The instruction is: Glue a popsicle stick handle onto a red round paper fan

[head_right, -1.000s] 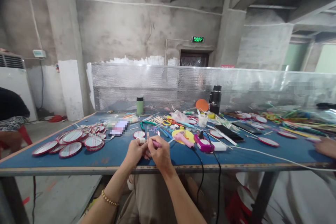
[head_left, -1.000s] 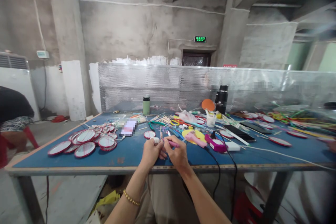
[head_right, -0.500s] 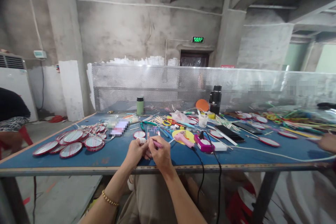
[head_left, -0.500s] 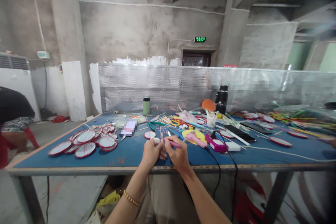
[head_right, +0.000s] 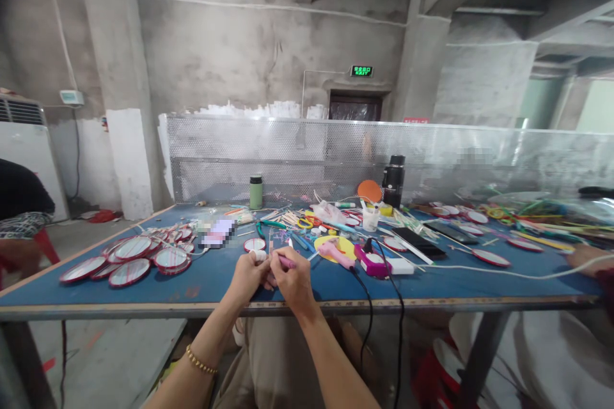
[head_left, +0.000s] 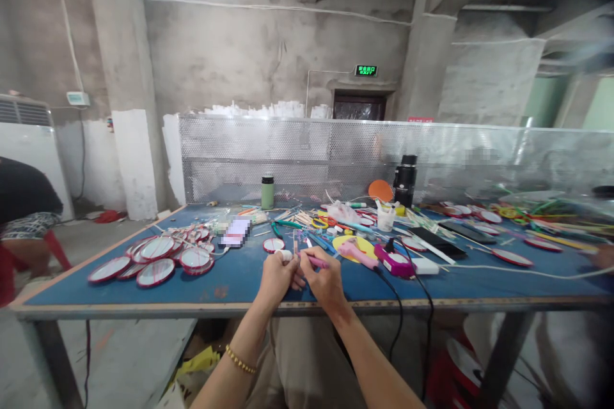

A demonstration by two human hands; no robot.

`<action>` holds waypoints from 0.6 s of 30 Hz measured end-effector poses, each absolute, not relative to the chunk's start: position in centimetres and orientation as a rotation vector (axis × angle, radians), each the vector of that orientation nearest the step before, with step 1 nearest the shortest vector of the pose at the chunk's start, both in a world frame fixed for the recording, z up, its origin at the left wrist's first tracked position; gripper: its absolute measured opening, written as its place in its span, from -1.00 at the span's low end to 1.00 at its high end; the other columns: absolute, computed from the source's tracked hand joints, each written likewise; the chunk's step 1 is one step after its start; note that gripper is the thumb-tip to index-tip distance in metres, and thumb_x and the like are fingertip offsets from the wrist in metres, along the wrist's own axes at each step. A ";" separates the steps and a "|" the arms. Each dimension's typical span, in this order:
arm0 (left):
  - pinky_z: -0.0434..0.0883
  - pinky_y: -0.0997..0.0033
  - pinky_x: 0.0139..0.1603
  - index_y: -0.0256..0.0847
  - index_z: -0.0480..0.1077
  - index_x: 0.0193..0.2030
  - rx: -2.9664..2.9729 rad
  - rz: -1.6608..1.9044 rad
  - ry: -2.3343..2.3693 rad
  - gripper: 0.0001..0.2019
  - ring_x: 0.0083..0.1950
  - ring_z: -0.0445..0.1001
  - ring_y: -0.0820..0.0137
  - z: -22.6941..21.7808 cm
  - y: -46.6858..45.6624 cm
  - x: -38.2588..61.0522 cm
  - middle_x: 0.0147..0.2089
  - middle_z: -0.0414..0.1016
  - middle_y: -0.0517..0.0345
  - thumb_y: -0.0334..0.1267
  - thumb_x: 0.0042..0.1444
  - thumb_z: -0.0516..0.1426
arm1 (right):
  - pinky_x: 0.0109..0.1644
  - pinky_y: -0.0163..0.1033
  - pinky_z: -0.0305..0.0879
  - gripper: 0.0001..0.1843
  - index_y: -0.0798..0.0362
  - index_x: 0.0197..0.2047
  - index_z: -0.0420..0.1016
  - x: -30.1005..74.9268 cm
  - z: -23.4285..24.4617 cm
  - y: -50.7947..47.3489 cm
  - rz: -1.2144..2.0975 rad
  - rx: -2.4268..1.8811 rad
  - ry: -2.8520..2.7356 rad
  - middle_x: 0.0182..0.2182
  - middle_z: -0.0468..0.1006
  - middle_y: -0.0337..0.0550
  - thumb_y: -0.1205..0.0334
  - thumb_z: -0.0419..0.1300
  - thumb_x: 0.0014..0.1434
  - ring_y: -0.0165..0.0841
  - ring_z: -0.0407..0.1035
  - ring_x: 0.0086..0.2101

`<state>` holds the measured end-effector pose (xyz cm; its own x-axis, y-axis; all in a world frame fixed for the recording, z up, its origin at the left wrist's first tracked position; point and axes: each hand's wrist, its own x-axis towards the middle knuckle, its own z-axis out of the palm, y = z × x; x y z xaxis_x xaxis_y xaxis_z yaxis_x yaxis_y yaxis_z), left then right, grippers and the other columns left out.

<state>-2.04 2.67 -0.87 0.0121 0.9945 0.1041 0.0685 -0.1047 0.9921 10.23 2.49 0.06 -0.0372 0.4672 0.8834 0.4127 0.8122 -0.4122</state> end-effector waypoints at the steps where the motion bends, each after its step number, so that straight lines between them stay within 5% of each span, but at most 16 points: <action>1: 0.55 0.31 -0.26 -0.29 0.43 0.00 1.343 1.248 1.201 -0.74 -0.24 0.54 0.39 -0.9 2.7 -2.0 -0.11 0.53 0.07 -0.14 0.32 0.15 | -0.37 -0.34 0.30 -0.78 0.03 -0.41 0.49 10.2 0.1 2.5 0.051 -0.704 -1.655 -0.53 0.54 -0.26 0.24 0.13 0.26 -0.40 0.38 -0.52; 18: 0.54 0.35 -0.30 -0.29 0.44 -0.02 1.371 1.254 1.163 -0.74 -0.29 0.53 0.42 -1.4 3.2 -2.2 -0.16 0.53 0.10 -0.13 0.32 0.14 | -0.35 -0.31 0.34 -0.78 0.03 -0.38 0.52 10.2 0.3 2.4 0.047 -0.683 -1.641 -0.50 0.57 -0.22 0.22 0.12 0.28 -0.37 0.42 -0.49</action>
